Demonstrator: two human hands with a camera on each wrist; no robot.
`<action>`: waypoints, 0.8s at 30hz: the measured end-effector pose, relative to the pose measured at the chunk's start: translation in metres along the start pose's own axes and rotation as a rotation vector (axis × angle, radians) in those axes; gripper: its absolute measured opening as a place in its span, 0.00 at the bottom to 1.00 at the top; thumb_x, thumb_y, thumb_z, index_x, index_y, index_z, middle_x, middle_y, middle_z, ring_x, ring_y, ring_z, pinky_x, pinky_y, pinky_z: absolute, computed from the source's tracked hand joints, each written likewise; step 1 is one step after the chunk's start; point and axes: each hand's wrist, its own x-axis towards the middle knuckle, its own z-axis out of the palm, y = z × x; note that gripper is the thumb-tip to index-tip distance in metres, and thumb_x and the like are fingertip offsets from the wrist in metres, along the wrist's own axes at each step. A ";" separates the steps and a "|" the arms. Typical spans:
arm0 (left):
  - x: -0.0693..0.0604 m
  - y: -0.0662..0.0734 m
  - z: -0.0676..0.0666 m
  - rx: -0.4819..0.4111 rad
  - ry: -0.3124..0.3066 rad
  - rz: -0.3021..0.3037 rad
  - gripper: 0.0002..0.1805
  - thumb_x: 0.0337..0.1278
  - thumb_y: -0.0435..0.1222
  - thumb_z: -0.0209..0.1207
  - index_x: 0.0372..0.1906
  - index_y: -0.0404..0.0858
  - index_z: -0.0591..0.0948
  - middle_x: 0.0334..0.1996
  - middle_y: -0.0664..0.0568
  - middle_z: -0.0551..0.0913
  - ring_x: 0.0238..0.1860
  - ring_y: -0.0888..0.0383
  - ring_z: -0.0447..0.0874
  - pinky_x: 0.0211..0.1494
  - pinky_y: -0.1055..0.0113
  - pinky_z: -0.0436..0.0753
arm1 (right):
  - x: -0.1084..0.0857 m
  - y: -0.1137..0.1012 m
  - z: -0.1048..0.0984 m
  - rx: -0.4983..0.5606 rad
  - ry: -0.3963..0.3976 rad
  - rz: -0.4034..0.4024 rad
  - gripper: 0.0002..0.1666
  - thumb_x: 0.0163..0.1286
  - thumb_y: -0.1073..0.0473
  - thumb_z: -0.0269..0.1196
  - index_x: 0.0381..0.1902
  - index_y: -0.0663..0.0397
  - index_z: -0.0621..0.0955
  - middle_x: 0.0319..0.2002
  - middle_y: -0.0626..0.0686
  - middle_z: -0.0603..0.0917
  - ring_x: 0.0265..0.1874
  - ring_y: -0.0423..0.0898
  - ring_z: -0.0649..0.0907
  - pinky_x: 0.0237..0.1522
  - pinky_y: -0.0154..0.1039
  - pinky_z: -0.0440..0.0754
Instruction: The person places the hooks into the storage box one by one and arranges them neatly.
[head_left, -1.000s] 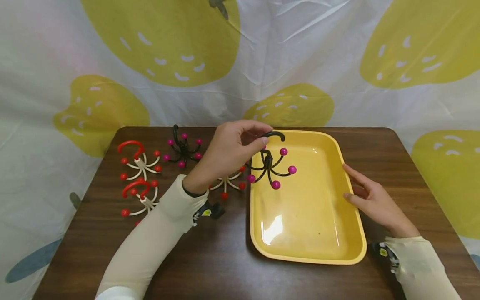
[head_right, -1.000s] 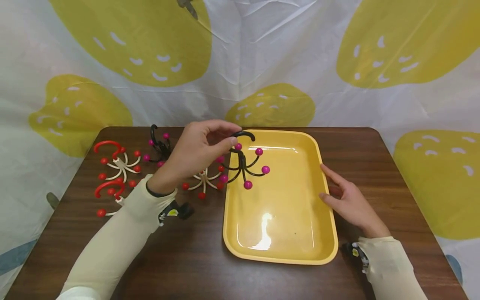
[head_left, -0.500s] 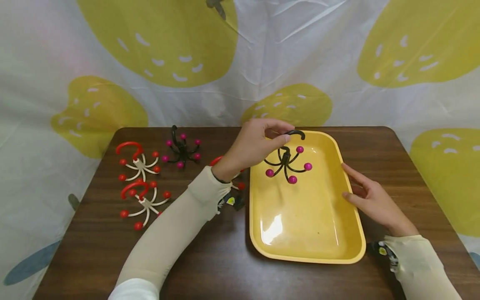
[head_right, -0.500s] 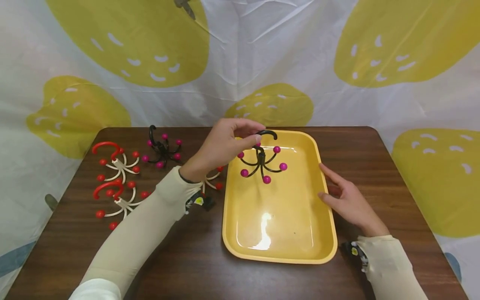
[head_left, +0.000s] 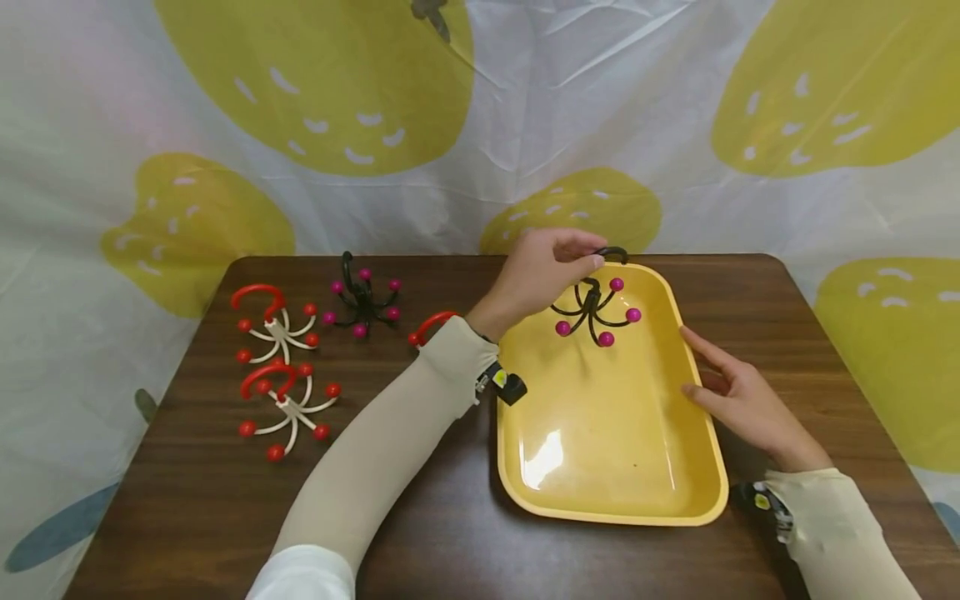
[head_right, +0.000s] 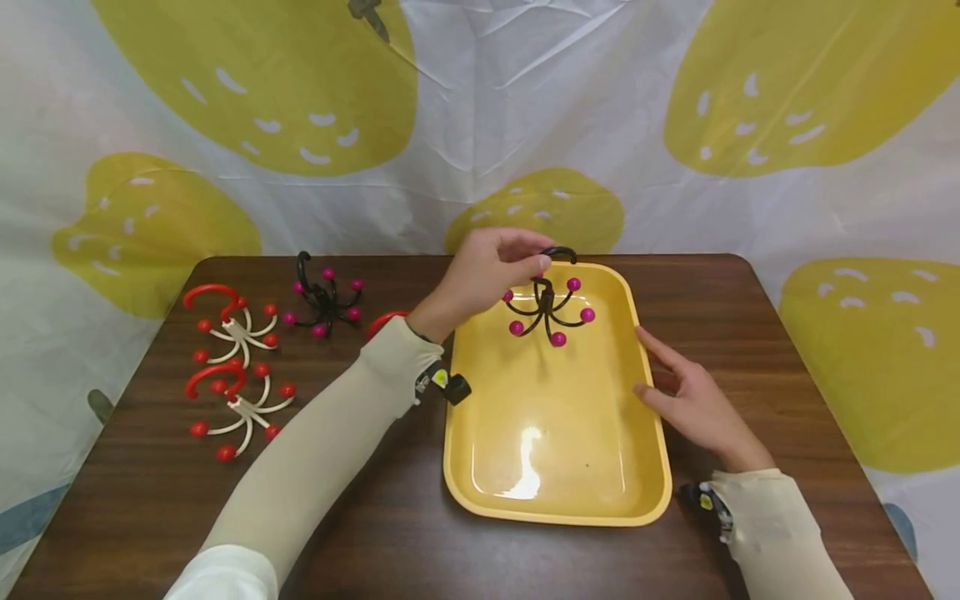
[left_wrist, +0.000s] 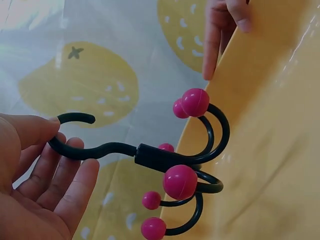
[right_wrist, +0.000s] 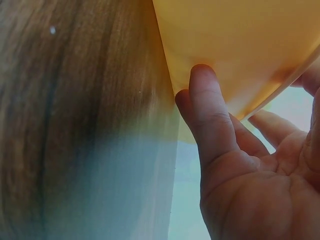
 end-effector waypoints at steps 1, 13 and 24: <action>0.003 -0.001 0.002 -0.009 0.007 0.001 0.15 0.72 0.40 0.67 0.58 0.43 0.88 0.51 0.54 0.91 0.51 0.62 0.89 0.54 0.75 0.85 | 0.000 -0.001 0.000 0.000 -0.001 0.002 0.46 0.78 0.64 0.63 0.86 0.47 0.55 0.77 0.72 0.66 0.54 0.21 0.81 0.43 0.32 0.89; 0.022 -0.018 0.025 -0.099 0.056 -0.042 0.14 0.70 0.39 0.69 0.56 0.42 0.89 0.49 0.53 0.92 0.48 0.64 0.88 0.48 0.75 0.85 | 0.002 -0.001 0.002 -0.008 0.002 -0.008 0.47 0.78 0.65 0.63 0.87 0.45 0.55 0.79 0.71 0.65 0.54 0.20 0.80 0.44 0.31 0.89; 0.029 -0.029 0.043 -0.127 0.074 -0.106 0.12 0.68 0.37 0.70 0.54 0.44 0.90 0.45 0.57 0.92 0.44 0.66 0.88 0.43 0.74 0.86 | 0.000 -0.004 0.005 -0.019 0.010 0.009 0.47 0.77 0.65 0.63 0.86 0.46 0.56 0.80 0.70 0.64 0.54 0.19 0.79 0.45 0.30 0.88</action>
